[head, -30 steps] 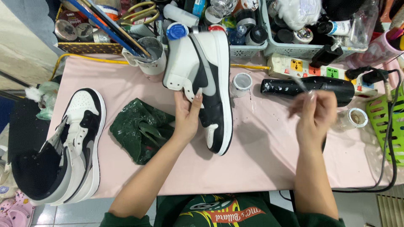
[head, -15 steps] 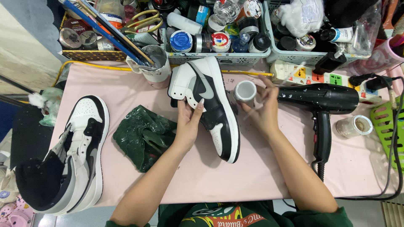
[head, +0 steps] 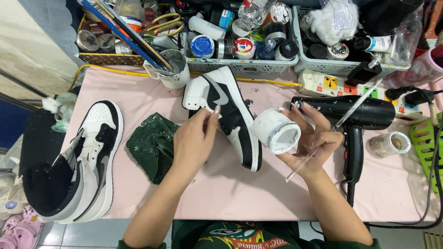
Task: The person dyes parts of a shoe using a small brush and white paint, then dries the paint with a hairdryer.
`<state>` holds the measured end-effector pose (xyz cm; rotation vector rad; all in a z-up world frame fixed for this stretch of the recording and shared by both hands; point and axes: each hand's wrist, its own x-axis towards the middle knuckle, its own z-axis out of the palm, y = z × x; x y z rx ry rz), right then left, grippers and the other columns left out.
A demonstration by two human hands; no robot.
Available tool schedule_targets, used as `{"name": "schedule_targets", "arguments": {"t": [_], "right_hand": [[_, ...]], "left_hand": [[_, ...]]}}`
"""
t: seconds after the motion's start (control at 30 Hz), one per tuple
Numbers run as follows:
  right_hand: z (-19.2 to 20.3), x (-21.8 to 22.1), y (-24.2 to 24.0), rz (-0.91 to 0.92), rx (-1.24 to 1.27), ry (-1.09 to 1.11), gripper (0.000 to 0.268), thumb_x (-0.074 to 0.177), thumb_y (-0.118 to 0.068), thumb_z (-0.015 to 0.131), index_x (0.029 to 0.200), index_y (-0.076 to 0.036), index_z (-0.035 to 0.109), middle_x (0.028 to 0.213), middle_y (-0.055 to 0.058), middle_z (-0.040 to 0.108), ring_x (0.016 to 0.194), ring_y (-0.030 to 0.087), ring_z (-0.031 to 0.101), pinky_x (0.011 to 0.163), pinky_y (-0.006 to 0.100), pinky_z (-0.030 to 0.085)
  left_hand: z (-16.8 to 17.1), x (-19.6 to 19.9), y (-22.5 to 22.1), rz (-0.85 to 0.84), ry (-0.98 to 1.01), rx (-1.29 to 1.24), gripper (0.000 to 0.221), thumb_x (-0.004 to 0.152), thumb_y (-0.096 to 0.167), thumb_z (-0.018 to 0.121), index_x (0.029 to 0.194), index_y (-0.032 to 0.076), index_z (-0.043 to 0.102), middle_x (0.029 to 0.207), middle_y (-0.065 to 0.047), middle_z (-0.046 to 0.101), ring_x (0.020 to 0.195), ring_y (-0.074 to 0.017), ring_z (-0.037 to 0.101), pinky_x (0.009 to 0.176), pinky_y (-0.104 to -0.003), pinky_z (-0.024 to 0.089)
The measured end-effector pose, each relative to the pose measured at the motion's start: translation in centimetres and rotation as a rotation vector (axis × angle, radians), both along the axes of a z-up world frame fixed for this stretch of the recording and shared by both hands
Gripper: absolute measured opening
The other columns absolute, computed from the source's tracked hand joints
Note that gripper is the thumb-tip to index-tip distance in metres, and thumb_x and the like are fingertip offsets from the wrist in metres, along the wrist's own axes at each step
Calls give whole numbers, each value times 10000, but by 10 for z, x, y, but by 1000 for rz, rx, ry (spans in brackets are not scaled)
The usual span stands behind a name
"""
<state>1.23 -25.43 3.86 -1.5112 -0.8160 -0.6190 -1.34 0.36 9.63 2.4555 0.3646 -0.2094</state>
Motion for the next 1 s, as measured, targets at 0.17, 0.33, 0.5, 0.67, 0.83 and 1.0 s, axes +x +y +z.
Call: {"name": "schedule_targets", "arguments": {"t": [0.17, 0.33, 0.5, 0.67, 0.83, 1.0], "right_hand": [[20, 3, 9, 137, -59, 12, 780, 750, -150, 901, 1121, -146, 215, 1569, 222, 383, 1461, 380, 527, 1167, 518, 500], [65, 31, 6, 190, -56, -129, 646, 848, -359, 831, 1115, -137, 287, 1502, 242, 427, 1448, 380, 462, 1242, 607, 466], [77, 34, -41, -49, 273, -122, 584, 1117, -645, 314, 1079, -84, 468, 983, 189, 678, 900, 300, 697, 926, 434, 524], [59, 21, -94, -140, 279, 51, 436, 1208, -430, 436, 1064, -25, 507, 821, 168, 569, 734, 235, 569, 738, 406, 533], [56, -6, -111, -158, 39, 28, 247, 1186, -245, 575, 1144, -2, 581, 895, 152, 664, 760, 199, 692, 783, 388, 623], [85, -18, -103, -103, -122, -17, 150, 1121, -143, 546, 1154, 2, 567, 917, 179, 666, 791, 238, 718, 753, 346, 629]], "left_hand": [[-7, 14, -21, -502, -213, -1016, 580, 1097, 491, 318, 1454, 64, 483, 1275, -110, 663, 1159, -175, 657, 1019, -344, 525], [-15, 58, -38, -430, -151, -1492, 585, 1098, 492, 292, 1387, 43, 531, 1265, -100, 666, 1191, -185, 646, 1088, -349, 501], [0, 66, -31, -494, -196, -1501, 703, 1132, 510, 243, 1177, -38, 680, 1107, -154, 700, 1013, -233, 681, 935, -392, 549], [5, 68, -30, -528, -315, -1488, 658, 1139, 485, 234, 1184, -21, 651, 1181, -141, 687, 1110, -222, 672, 1047, -375, 529], [-1, 67, -33, -436, -319, -1477, 656, 1139, 479, 184, 1242, -12, 607, 1206, -137, 669, 1146, -219, 651, 1075, -375, 513], [-10, 72, -38, -384, -313, -1482, 642, 1131, 468, 160, 1308, -8, 553, 1262, -122, 644, 1191, -206, 629, 1106, -369, 488]]}}
